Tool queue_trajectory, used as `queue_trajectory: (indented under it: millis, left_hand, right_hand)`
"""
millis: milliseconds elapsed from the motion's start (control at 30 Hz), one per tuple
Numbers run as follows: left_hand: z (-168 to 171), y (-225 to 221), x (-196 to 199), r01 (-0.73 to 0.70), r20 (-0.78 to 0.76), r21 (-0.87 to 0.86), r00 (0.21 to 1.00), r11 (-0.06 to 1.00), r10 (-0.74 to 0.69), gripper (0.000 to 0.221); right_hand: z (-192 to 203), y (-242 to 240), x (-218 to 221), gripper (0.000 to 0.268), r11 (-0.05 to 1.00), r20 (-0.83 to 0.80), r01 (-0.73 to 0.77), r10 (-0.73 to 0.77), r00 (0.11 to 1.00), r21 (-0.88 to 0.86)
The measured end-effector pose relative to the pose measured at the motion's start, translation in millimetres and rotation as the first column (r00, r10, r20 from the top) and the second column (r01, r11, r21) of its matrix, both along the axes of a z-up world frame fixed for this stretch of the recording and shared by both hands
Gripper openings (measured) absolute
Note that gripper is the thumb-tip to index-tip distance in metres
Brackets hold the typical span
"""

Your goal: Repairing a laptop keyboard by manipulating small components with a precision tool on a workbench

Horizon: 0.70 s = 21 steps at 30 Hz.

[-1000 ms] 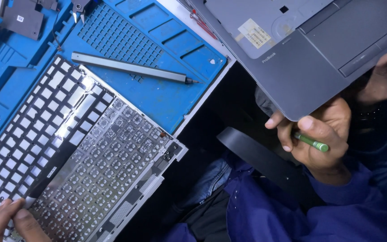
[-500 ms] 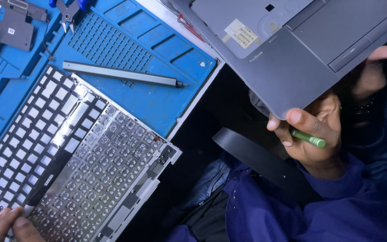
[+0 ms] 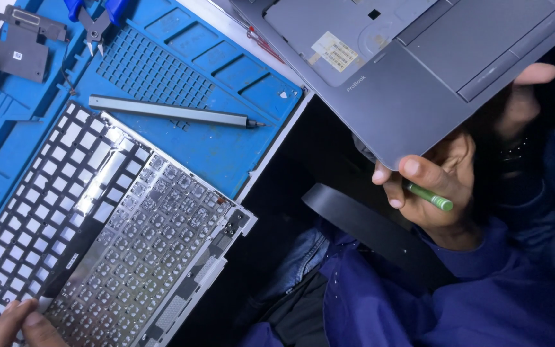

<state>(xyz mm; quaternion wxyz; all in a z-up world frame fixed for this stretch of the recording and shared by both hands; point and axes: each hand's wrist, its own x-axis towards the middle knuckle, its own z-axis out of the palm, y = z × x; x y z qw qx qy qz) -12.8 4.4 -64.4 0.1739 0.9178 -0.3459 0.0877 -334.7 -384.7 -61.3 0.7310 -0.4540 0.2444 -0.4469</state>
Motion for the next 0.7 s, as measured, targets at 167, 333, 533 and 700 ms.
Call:
queue_trajectory:
  millis: [167,333,533,700]
  left_hand:
    - [30.9,-18.3,-3.1,-0.068,0.143,0.203,0.989,0.977,0.039,0.018]
    - [57.6,-38.7,-6.4,0.216,0.197,-0.045,0.959,0.975,-0.203,0.013]
    - [75.9,-29.0,-1.7,0.224,0.129,0.008,0.966,0.975,-0.223,0.024]
    - [73.9,-12.7,0.9,0.273,-0.011,-0.042,0.962,0.961,-0.273,0.033]
  right_hand:
    - [1.4,8.9,2.7,0.049,1.0,-0.062,-0.004,0.003,0.998,-0.008]
    - [9.8,38.0,13.5,0.039,0.905,-0.072,-0.401,0.394,0.916,-0.144]
    - [60.1,56.0,29.6,0.018,0.646,-0.518,-0.647,0.421,0.745,-0.405]
    - [104.0,77.2,53.4,0.029,0.558,-0.542,-0.687,0.433,0.72,-0.466]
